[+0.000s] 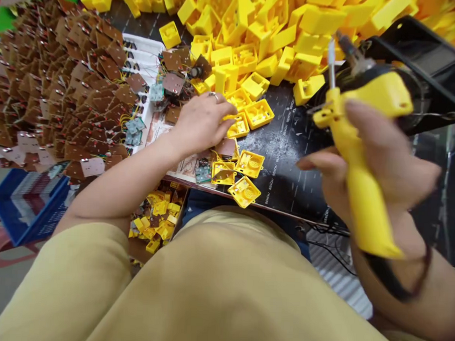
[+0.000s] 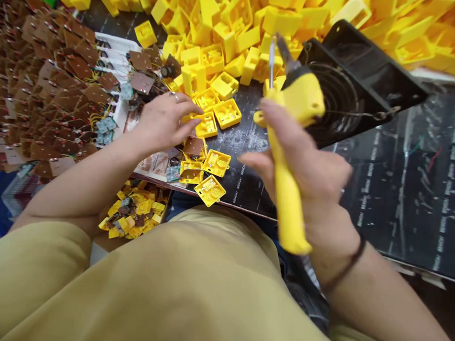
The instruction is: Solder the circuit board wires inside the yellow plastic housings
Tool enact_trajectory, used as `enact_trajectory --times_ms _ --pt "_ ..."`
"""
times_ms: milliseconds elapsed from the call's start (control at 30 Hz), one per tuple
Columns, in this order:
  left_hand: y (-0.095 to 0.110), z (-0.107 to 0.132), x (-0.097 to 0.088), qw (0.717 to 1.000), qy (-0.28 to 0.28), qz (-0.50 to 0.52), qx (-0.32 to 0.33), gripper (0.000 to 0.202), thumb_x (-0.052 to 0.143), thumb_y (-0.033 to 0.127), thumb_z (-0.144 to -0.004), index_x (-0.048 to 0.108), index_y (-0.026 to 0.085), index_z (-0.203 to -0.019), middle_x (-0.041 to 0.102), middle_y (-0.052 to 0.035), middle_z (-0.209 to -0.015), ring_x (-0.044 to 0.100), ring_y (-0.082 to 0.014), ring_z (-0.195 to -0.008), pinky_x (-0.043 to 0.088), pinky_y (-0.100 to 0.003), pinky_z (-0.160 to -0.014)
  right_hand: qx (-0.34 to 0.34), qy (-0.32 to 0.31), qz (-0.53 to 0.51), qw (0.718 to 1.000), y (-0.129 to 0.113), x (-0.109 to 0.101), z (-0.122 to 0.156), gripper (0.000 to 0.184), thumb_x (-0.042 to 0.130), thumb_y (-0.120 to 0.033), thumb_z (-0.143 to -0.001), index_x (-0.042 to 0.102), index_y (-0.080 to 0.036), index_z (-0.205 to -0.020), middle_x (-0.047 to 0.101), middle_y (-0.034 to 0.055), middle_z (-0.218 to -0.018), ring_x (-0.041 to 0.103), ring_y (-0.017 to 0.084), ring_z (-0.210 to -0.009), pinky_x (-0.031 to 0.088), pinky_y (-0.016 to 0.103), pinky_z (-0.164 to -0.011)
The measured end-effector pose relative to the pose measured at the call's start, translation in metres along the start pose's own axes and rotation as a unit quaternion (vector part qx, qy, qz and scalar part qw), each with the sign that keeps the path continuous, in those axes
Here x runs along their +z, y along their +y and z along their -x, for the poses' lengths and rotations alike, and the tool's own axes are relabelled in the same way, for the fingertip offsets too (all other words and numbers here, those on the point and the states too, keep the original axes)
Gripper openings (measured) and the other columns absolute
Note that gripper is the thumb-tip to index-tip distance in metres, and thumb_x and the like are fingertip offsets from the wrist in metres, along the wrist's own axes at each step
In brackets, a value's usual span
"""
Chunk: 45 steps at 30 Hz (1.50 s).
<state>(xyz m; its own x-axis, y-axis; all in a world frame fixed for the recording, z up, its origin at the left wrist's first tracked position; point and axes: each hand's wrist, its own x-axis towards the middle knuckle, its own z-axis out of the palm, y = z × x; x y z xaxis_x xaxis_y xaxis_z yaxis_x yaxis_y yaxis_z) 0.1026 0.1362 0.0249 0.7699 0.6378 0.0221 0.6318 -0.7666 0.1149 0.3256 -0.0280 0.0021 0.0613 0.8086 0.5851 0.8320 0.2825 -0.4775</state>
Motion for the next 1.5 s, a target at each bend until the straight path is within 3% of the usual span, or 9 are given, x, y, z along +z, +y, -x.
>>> enact_trajectory --times_ms 100,233,367,533,667,933,1200,1367,1500 --pt "0.000 -0.015 0.003 0.996 -0.078 -0.047 -0.007 0.036 0.048 0.024 -0.095 0.075 0.018 -0.117 0.070 -0.0148 -0.121 0.066 -0.0323 -0.112 0.051 -0.043 -0.090 -0.058 -0.058 0.028 0.996 0.015 0.030 -0.035 0.023 0.055 -0.036 -0.103 0.066 -0.027 -0.121 0.075 0.0026 -0.101 0.072 0.015 -0.088 0.058 0.027 -0.077" --pt "-0.004 -0.012 0.003 0.995 -0.071 -0.070 0.004 0.034 0.048 0.020 -0.088 0.079 0.017 -0.102 0.074 -0.0142 -0.100 0.070 -0.0311 -0.096 0.052 -0.041 -0.077 -0.109 -0.172 0.058 0.977 0.036 0.063 -0.069 0.026 0.063 -0.030 -0.097 0.064 -0.021 -0.122 0.073 0.0080 -0.109 0.067 0.022 -0.110 0.052 0.041 -0.105" --pt "-0.023 -0.004 0.004 0.999 -0.034 -0.003 0.031 0.027 0.051 0.024 -0.085 0.078 0.020 -0.085 0.073 -0.0072 -0.079 0.069 -0.0238 -0.081 0.051 -0.037 -0.077 -0.119 -0.240 0.123 0.955 0.041 0.067 -0.071 0.040 0.067 -0.036 -0.093 0.059 -0.019 -0.129 0.071 0.0093 -0.110 0.066 0.023 -0.106 0.053 0.039 -0.099" --pt "-0.030 -0.009 -0.003 0.991 -0.060 0.099 0.065 0.027 0.054 0.024 -0.087 0.079 0.024 -0.099 0.076 -0.0026 -0.095 0.070 -0.0210 -0.094 0.050 -0.035 -0.089 -0.108 -0.203 0.154 0.961 0.029 0.049 -0.058 0.050 0.064 -0.060 -0.093 0.060 -0.021 -0.124 0.071 0.0070 -0.091 0.066 0.024 -0.084 0.051 0.039 -0.076" --pt "-0.019 -0.019 -0.004 0.994 -0.078 0.029 0.065 0.035 0.057 0.025 -0.089 0.075 0.025 -0.118 0.071 -0.0098 -0.118 0.065 -0.0312 -0.115 0.052 -0.041 -0.090 -0.117 -0.189 0.092 0.971 0.025 0.049 -0.055 0.050 0.062 -0.060 -0.094 0.057 -0.022 -0.127 0.072 0.0065 -0.100 0.068 0.023 -0.086 0.049 0.034 -0.071" --pt "-0.017 -0.012 0.002 0.999 -0.039 -0.016 -0.021 0.033 0.059 0.044 -0.090 0.078 0.017 -0.093 0.075 -0.0126 -0.091 0.070 -0.0317 -0.094 0.052 -0.044 -0.084 -0.091 -0.088 0.131 0.983 0.018 0.060 -0.039 0.040 0.061 -0.057 -0.096 0.063 -0.024 -0.118 0.075 0.0025 -0.093 0.064 0.015 -0.064 0.029 0.028 -0.048" --pt "-0.061 0.028 -0.061 0.992 -0.093 -0.046 -0.075 0.038 0.047 0.028 -0.092 0.079 0.025 -0.113 0.076 -0.0090 -0.108 0.069 -0.0276 -0.105 0.051 -0.038 -0.088 -0.125 -0.087 0.044 0.987 0.011 0.054 -0.055 0.033 0.058 -0.038 -0.100 0.053 -0.025 -0.130 0.073 0.0054 -0.106 0.072 0.023 -0.096 0.058 0.037 -0.082" --pt "-0.068 0.029 -0.036 0.997 -0.072 0.006 0.016 0.036 0.056 0.033 -0.089 0.076 0.025 -0.118 0.072 -0.0073 -0.118 0.065 -0.0256 -0.115 0.048 -0.037 -0.099 -0.177 -0.150 0.015 0.973 0.001 0.089 -0.068 0.030 0.051 -0.039 -0.103 0.056 -0.027 -0.130 0.071 0.0038 -0.100 0.070 0.020 -0.094 0.057 0.036 -0.094" --pt "-0.074 0.018 -0.018 0.992 -0.096 0.082 0.018 0.025 0.060 0.029 -0.087 0.079 0.020 -0.099 0.075 -0.0050 -0.098 0.069 -0.0215 -0.102 0.047 -0.034 -0.098 -0.190 -0.176 -0.012 0.966 -0.001 0.100 -0.069 0.034 0.042 -0.039 -0.105 0.055 -0.022 -0.131 0.068 0.0059 -0.097 0.069 0.022 -0.092 0.057 0.041 -0.092"
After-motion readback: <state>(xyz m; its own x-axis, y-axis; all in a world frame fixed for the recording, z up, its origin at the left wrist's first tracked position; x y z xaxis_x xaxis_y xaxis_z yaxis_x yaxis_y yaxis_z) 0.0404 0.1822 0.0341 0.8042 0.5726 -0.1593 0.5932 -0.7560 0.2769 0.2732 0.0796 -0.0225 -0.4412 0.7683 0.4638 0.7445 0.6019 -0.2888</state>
